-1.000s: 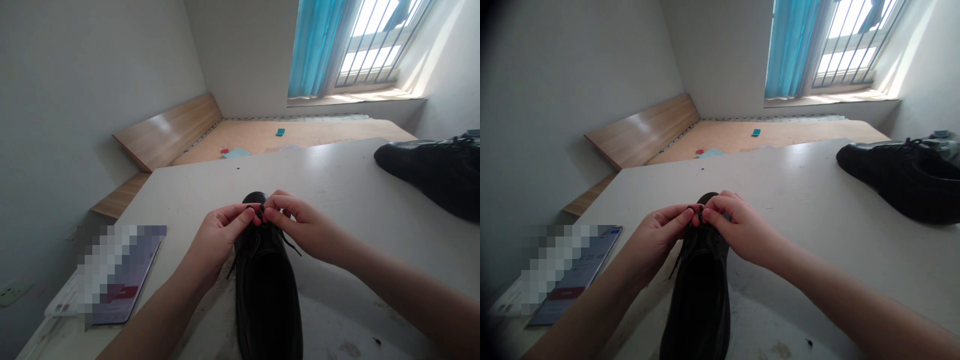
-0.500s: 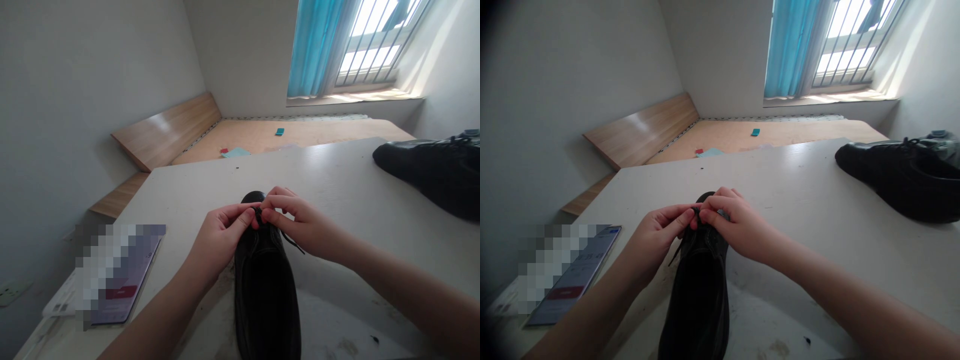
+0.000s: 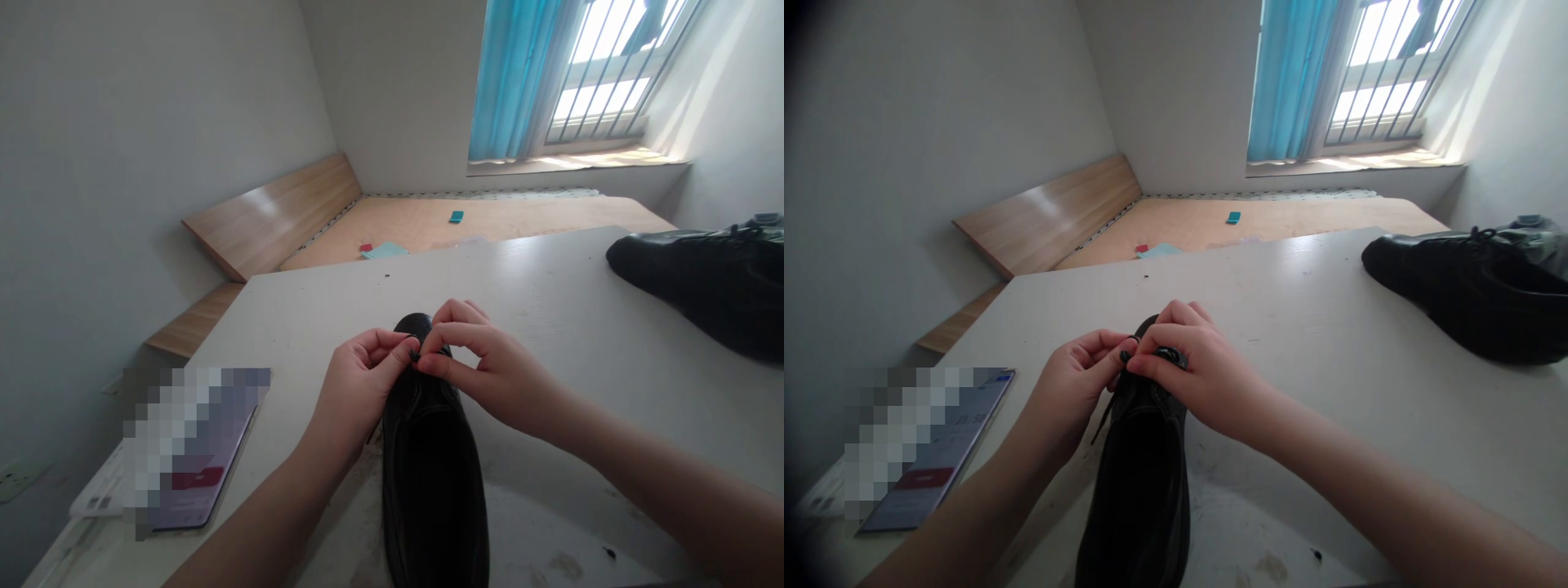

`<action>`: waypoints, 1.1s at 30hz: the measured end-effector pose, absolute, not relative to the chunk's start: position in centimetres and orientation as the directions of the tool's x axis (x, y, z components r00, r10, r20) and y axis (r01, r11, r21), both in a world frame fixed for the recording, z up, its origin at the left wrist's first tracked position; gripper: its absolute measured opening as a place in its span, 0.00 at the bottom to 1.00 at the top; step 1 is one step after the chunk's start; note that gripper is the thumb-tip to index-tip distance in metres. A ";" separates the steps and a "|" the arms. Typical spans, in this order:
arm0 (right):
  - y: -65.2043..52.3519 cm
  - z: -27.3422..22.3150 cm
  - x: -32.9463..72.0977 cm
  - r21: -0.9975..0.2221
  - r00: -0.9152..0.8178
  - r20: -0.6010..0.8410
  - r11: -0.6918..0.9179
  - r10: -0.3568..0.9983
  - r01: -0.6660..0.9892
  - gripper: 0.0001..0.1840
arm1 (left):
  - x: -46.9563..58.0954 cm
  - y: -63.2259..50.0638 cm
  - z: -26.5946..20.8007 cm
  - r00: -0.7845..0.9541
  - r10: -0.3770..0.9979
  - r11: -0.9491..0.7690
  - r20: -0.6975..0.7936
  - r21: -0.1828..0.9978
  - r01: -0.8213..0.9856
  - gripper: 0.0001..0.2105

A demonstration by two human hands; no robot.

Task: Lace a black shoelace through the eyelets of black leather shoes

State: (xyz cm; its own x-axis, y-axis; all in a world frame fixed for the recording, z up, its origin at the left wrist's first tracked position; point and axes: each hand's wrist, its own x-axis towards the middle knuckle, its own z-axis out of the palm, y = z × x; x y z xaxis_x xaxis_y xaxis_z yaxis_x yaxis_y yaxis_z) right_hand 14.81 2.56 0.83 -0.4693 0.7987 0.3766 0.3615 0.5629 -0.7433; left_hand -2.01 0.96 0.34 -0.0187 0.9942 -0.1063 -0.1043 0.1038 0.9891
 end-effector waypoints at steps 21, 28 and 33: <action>2.7 0.8 14.4 -0.842 -0.324 0.266 0.382 0.908 0.380 0.14 | -1.9 0.4 0.8 0.001 0.998 -0.058 0.058 0.996 0.063 0.10; 2.6 0.3 14.5 -0.797 -0.317 0.345 0.454 0.884 0.398 0.13 | -2.3 0.2 0.8 0.065 0.994 -0.097 0.089 0.986 0.136 0.14; 2.4 0.5 14.7 -0.592 -0.377 0.579 0.691 0.723 0.415 0.09 | -2.3 0.3 0.7 0.082 0.996 -0.041 0.036 0.997 0.058 0.11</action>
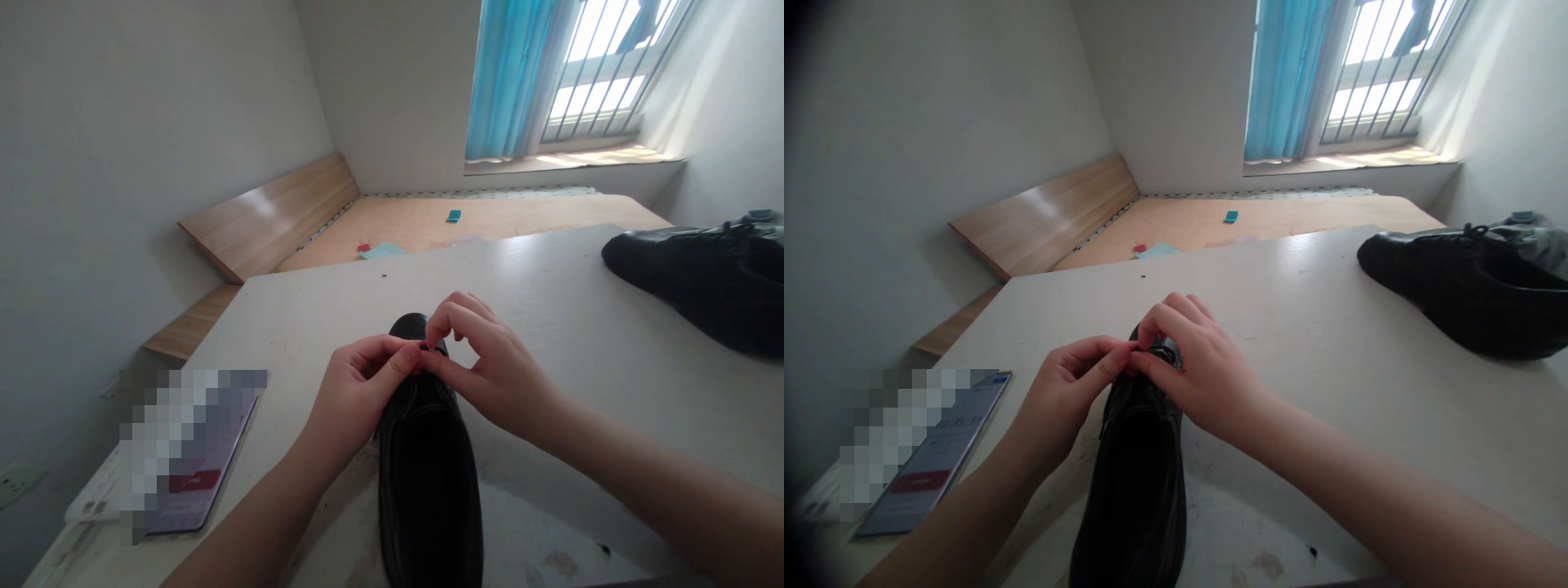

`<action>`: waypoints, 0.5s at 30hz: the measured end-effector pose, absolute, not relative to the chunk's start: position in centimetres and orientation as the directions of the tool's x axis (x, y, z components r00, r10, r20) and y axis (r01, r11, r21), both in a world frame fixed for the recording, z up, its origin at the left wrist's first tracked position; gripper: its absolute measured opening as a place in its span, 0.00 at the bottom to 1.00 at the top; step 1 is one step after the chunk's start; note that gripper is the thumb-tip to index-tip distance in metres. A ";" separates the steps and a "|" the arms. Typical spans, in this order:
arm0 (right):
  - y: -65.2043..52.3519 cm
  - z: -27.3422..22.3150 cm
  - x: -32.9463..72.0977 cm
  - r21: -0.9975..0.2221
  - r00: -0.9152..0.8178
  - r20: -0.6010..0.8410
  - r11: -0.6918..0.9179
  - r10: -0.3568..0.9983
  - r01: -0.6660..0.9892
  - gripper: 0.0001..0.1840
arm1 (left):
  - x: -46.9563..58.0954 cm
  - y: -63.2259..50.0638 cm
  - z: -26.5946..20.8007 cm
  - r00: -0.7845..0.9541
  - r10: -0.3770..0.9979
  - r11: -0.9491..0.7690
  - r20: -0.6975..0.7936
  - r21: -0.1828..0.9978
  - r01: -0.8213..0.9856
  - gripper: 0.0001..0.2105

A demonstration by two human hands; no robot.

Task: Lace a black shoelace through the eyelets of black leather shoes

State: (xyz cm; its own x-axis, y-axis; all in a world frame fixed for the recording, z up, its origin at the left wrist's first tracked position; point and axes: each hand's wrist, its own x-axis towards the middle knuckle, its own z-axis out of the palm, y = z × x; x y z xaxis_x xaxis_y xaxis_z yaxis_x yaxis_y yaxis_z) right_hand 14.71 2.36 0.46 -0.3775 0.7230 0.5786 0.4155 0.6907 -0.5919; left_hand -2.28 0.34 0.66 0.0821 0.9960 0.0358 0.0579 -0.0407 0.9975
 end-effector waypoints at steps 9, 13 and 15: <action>2.0 0.6 14.6 -0.432 -0.456 0.623 0.766 0.635 0.476 0.06 | -2.2 0.4 1.0 0.076 0.996 -0.052 0.045 0.995 0.087 0.14; 1.8 0.6 14.6 -0.349 -0.480 0.644 0.787 0.596 0.509 0.07 | -2.2 0.5 0.9 0.057 0.998 -0.029 0.025 0.997 0.067 0.15; 1.9 0.7 14.7 -0.299 -0.510 0.653 0.809 0.560 0.506 0.08 | -2.2 0.5 0.8 0.061 0.998 -0.016 0.014 0.999 0.045 0.16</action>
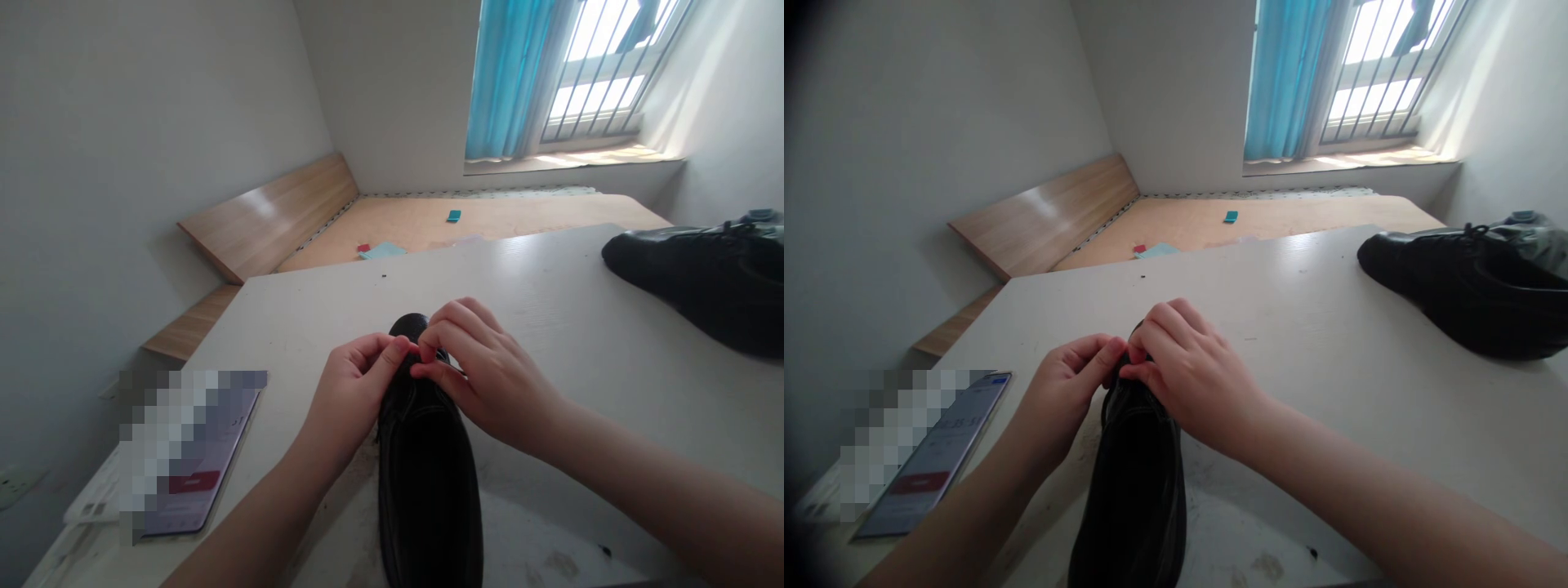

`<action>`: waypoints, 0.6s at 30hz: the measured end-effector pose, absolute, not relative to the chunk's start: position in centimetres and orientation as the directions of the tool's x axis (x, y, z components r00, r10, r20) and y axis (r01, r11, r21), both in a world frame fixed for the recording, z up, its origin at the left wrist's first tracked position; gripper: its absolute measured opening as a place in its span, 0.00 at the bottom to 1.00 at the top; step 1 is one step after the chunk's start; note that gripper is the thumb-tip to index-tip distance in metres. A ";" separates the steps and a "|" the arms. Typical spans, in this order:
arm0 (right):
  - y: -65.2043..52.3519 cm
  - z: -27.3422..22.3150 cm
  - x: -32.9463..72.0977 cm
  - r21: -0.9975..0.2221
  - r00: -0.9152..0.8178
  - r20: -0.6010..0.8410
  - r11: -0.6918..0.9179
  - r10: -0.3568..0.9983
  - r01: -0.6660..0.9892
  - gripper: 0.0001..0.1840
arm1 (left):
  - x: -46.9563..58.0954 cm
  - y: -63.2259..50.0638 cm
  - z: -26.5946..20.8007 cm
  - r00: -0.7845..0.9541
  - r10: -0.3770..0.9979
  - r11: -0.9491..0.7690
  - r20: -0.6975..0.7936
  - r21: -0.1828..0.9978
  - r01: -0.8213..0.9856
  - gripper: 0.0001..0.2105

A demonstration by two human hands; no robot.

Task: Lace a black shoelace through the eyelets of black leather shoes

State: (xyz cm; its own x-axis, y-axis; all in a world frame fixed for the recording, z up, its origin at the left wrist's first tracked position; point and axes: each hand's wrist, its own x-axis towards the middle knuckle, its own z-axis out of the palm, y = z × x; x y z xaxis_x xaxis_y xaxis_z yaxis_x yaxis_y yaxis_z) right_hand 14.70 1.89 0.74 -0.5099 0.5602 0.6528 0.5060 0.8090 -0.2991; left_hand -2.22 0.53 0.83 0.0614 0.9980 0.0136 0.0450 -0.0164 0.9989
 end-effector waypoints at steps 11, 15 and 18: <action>2.4 1.6 15.4 -0.535 -0.521 0.504 0.722 0.689 0.438 0.04 | -2.4 0.7 0.6 0.080 0.993 0.092 -0.084 0.991 -0.102 0.13; 2.5 1.8 15.6 -0.609 -0.542 0.424 0.672 0.725 0.422 0.05 | -2.5 0.8 0.6 0.116 0.987 0.126 -0.110 0.982 -0.141 0.12; 2.7 1.7 15.6 -0.710 -0.497 0.345 0.568 0.796 0.417 0.03 | -2.6 0.9 0.6 0.119 0.989 0.097 -0.083 0.989 -0.108 0.11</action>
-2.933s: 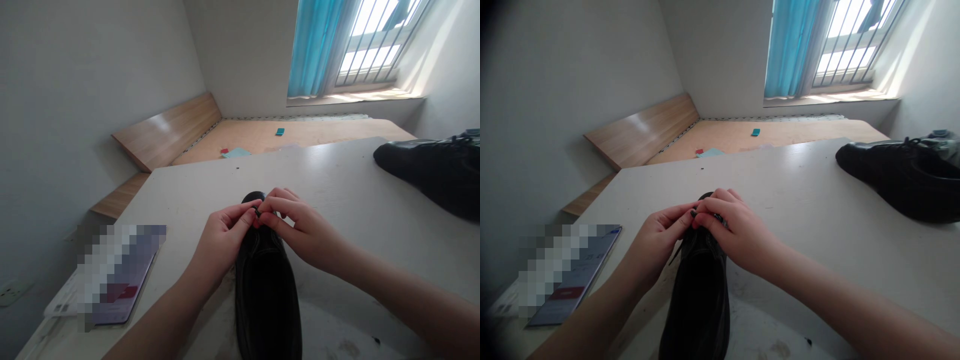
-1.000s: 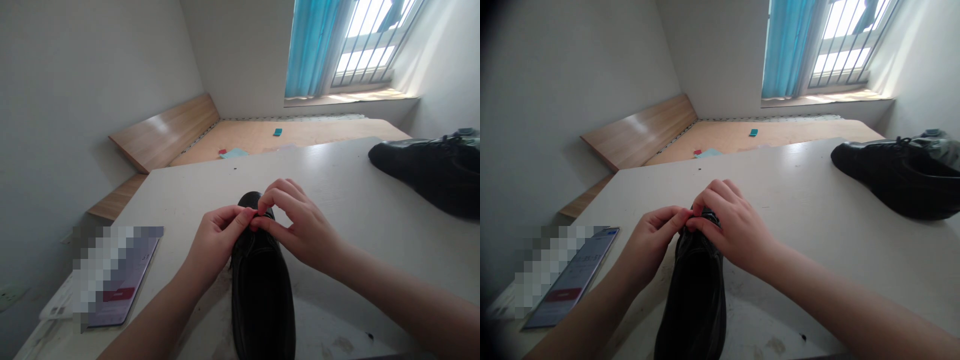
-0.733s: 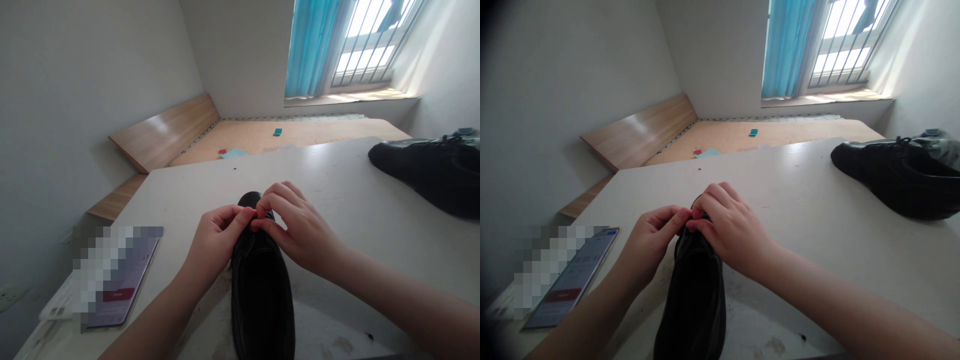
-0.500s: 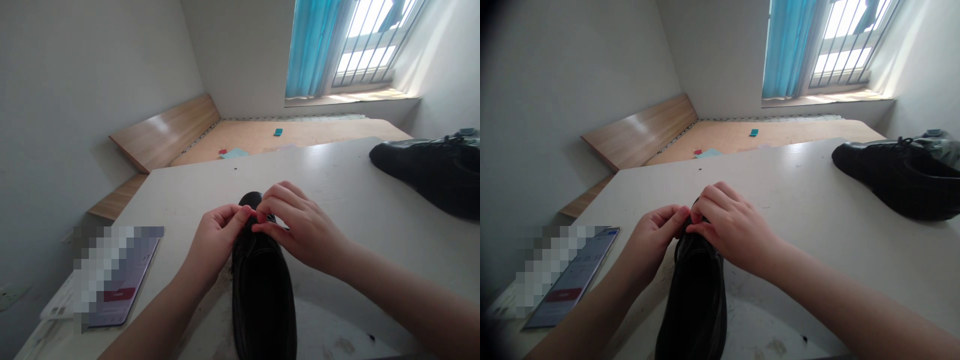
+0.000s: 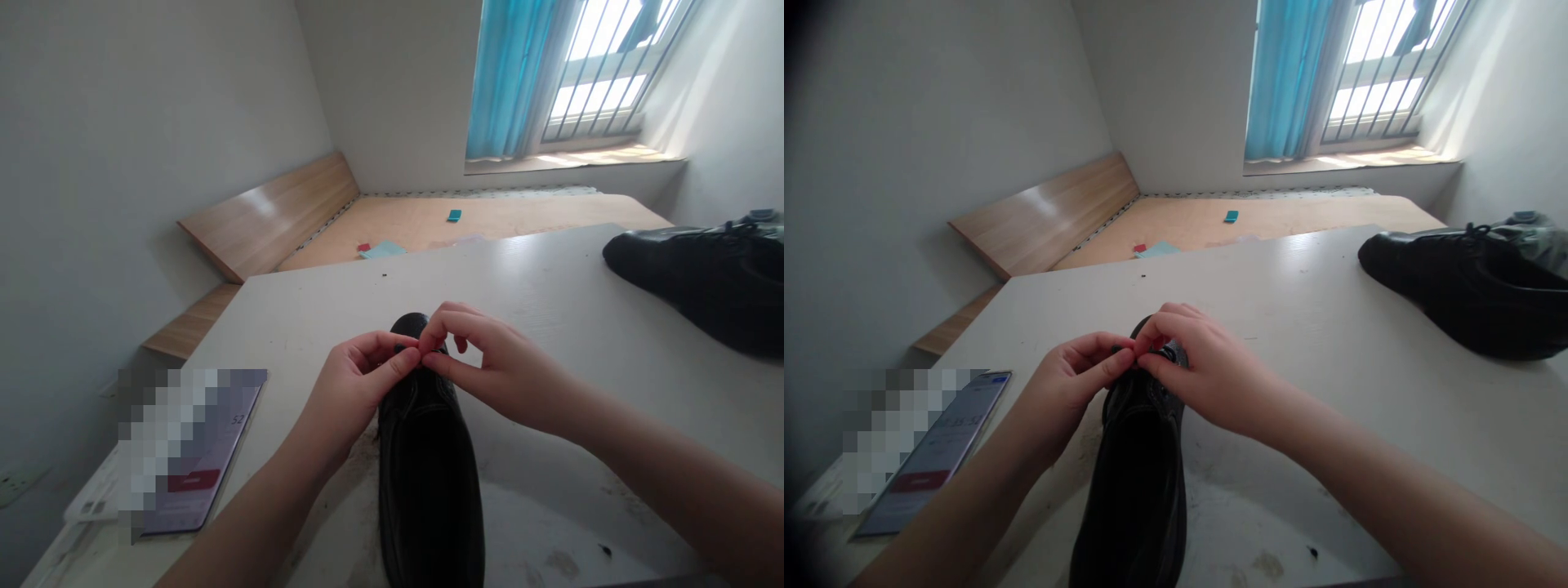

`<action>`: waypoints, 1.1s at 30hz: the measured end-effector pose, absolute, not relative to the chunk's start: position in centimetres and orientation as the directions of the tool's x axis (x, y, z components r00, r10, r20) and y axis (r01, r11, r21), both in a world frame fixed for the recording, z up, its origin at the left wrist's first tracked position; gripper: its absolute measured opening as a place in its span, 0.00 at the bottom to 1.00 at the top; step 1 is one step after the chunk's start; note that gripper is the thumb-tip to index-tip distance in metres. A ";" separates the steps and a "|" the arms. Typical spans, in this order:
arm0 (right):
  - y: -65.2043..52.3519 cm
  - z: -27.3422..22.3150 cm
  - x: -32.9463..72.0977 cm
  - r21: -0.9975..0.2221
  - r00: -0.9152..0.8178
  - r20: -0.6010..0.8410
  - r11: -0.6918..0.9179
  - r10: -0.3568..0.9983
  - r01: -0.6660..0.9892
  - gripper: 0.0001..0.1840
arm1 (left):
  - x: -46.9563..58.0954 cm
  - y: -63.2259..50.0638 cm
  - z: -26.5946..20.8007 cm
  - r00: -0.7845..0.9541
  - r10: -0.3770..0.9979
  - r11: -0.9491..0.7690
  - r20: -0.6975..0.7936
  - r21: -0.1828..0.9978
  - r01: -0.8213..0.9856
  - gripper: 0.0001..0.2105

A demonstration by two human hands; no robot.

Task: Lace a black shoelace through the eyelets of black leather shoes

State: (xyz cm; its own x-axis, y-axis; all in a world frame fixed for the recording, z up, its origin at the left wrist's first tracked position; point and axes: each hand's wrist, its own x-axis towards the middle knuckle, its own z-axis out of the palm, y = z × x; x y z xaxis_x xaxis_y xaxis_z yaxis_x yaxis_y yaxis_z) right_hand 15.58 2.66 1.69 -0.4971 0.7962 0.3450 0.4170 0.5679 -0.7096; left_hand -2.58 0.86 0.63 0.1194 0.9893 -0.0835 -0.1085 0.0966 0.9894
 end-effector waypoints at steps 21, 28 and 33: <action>3.4 0.5 15.2 -0.901 -0.515 0.100 0.297 0.851 0.316 0.05 | -4.1 0.8 0.8 0.336 0.784 -0.611 0.521 0.555 0.565 0.07; 2.8 1.2 15.5 -0.809 -0.541 0.245 0.477 0.805 0.344 0.02 | -4.0 0.7 1.1 0.390 0.703 -0.669 0.594 0.368 0.646 0.07; 3.1 1.9 16.0 -0.872 -0.566 0.196 0.406 0.801 0.273 0.06 | -3.8 0.5 0.7 0.382 0.675 -0.671 0.631 0.308 0.675 0.05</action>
State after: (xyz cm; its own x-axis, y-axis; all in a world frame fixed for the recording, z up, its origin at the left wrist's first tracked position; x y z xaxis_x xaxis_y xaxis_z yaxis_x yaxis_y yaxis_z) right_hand 15.98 3.10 1.95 -0.5662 0.8006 0.1962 0.2726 0.4065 -0.8720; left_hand -3.77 0.48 0.68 0.3825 0.6750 0.6309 0.6748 -0.6705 0.3084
